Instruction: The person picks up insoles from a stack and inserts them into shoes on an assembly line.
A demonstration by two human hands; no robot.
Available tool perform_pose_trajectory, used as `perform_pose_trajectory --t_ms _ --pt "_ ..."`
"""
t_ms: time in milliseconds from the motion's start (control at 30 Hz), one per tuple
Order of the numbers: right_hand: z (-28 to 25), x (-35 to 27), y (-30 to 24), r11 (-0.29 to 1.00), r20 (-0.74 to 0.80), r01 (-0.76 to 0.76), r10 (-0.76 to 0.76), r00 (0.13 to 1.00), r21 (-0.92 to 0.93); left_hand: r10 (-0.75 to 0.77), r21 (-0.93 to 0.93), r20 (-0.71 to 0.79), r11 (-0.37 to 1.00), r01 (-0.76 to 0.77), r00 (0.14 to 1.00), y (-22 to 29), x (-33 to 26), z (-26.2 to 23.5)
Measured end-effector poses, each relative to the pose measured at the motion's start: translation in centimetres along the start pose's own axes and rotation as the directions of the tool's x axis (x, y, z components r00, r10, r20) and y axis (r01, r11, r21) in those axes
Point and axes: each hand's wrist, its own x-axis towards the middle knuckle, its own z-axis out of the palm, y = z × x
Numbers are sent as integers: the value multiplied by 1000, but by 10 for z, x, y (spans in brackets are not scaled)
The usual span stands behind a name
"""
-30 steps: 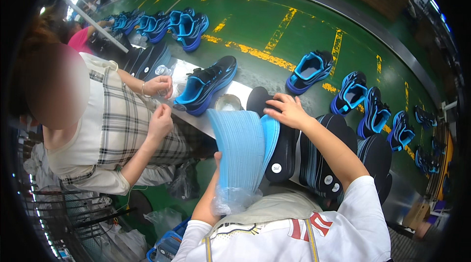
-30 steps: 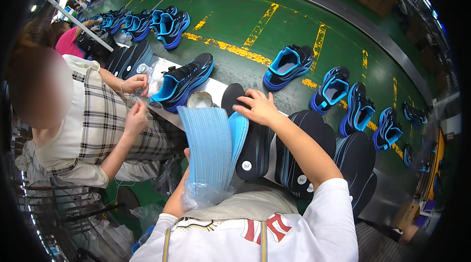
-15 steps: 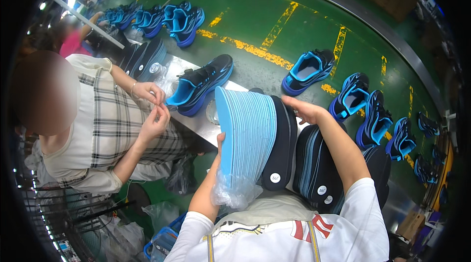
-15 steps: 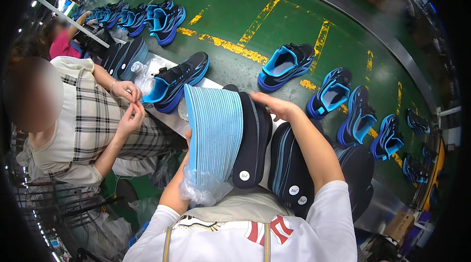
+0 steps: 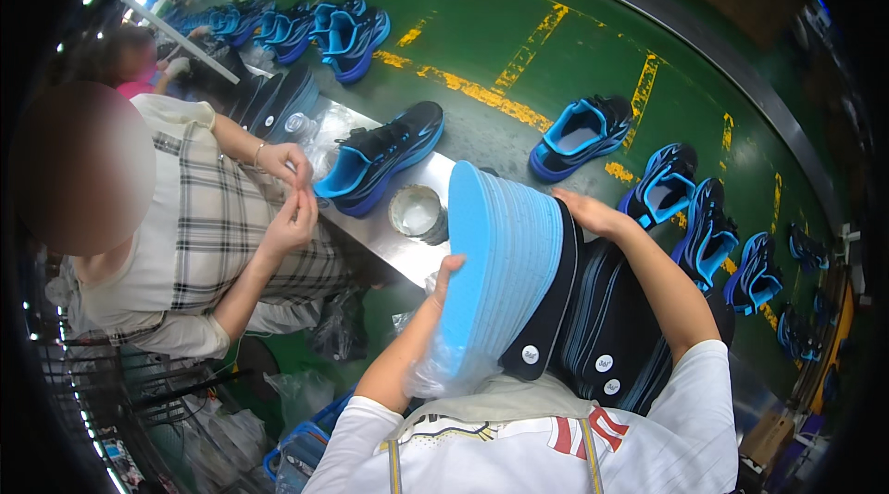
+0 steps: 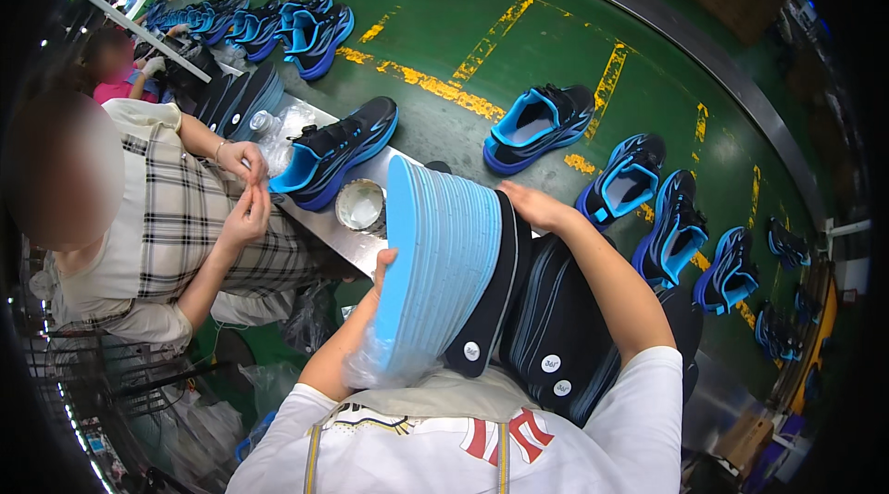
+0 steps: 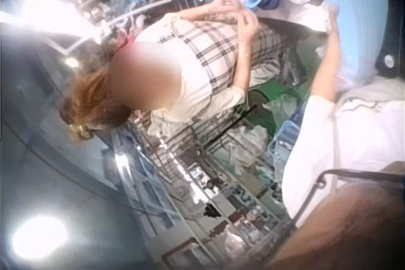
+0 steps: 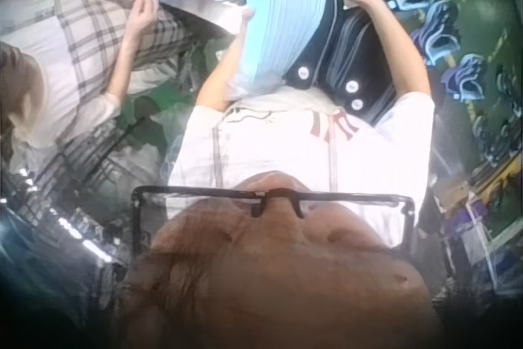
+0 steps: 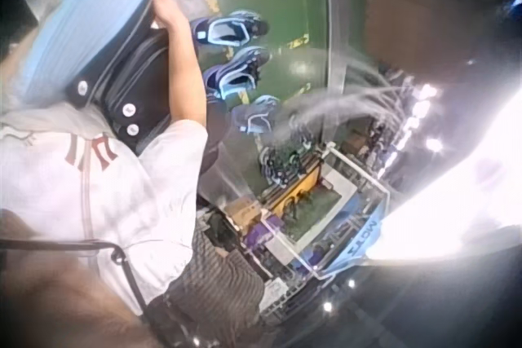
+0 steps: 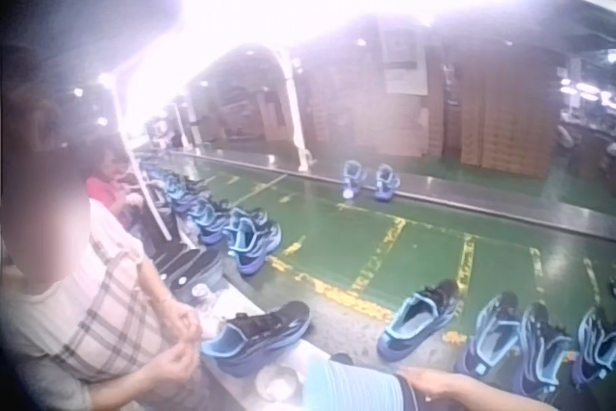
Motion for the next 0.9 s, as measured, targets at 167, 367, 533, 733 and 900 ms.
perform_pose_trajectory --t_ms 167,367,533,733,900 --pt "-37 -13 -105 964 -110 167 -147 983 206 120 44 -57 992 -118 991 28 -30 24" --pt "-3 3 -174 831 426 288 -505 751 476 109 180 -150 980 -82 983 2 -97 13" --pt "49 -11 -207 467 261 196 -742 618 863 61 209 -216 978 -15 975 -36 -142 7" --pt "94 -34 -240 168 75 35 -604 793 985 70 188 -194 982 -33 979 -21 -167 4" --pt "83 -54 -215 259 122 -44 -295 948 965 138 194 -255 977 -89 957 -4 -184 -6"
